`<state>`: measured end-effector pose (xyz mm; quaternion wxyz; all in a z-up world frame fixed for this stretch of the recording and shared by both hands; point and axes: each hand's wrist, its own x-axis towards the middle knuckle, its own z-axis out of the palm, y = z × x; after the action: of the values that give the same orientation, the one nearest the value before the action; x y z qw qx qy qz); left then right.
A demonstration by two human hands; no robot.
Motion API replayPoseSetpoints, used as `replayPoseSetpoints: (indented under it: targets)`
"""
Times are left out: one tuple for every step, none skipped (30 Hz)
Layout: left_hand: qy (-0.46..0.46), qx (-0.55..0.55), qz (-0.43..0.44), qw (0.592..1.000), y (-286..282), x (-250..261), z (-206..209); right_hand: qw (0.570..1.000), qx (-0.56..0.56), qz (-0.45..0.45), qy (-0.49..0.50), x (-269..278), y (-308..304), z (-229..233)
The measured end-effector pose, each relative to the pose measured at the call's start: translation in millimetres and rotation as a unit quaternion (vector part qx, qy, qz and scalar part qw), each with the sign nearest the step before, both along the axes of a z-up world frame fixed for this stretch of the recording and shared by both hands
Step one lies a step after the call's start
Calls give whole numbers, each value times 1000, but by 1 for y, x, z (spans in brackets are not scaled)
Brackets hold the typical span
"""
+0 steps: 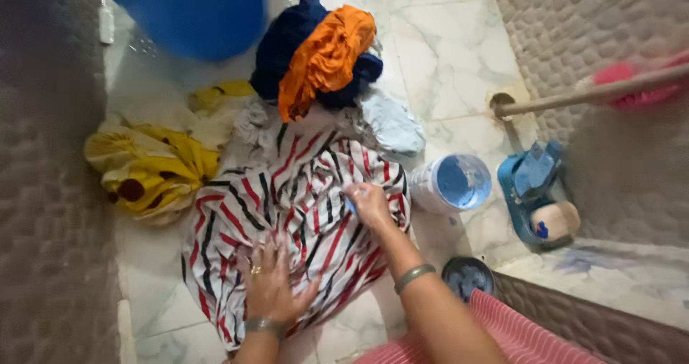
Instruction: The person hand washes several pieces of clothing on a tiled floor. They scrub an orange shirt and a striped shirt with soap, rinse them with water from a bucket, and wring them out.
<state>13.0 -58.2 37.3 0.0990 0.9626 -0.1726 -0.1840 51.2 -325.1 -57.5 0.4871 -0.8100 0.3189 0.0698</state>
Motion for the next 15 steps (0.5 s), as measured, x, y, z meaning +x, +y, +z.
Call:
replayPoseSetpoints:
  targets:
    - [-59, -71, -10, 996, -7, 3, 1, 982, 167, -91, -16, -8, 6, 3]
    - [-46, -53, -46, 996, -20, 14, 3, 927, 330, -176, -34, -13, 13, 9]
    - [-33, -34, -82, 995, -38, 28, 6, 882, 422, -203, -49, -19, 18, 16]
    - [32, 20, -111, 993, -49, 35, 13, 829, 507, -226, -65, -24, 18, 23]
    - [96, 74, -137, 983, -56, 39, 19, 767, 587, -248, -79, -29, 18, 30]
    - [156, 127, -160, 966, -61, 41, 20, 784, 571, -228, -80, -31, 17, 34]
    - [125, 99, -165, 973, -58, 36, 14, 801, 555, -208, -80, -34, 17, 37]
    - [96, 69, -171, 978, -49, 22, 3, 818, 537, -191, -79, -38, 15, 39]
    - [67, 40, -175, 981, -41, 6, -15, 826, 527, -186, -75, -40, 13, 39]
    - [90, 26, -175, 980, -30, -11, -35, 832, 519, -182, -71, -40, 14, 39]
    - [112, 12, -176, 978, -19, -30, -57, 839, 511, -177, -67, -40, 14, 41]
    - [130, 0, -175, 976, -11, -40, -78, 837, 510, -189, -66, -38, 15, 43]
    - [110, -40, -122, 986, -6, -44, -97, 835, 508, -202, -65, -37, 16, 46]
    - [92, -82, -69, 990, -5, -49, -109, 833, 506, -215, -61, -38, 14, 49]
    - [72, -125, -16, 989, -6, -48, -116, 830, 502, -236, -62, -36, 12, 52]
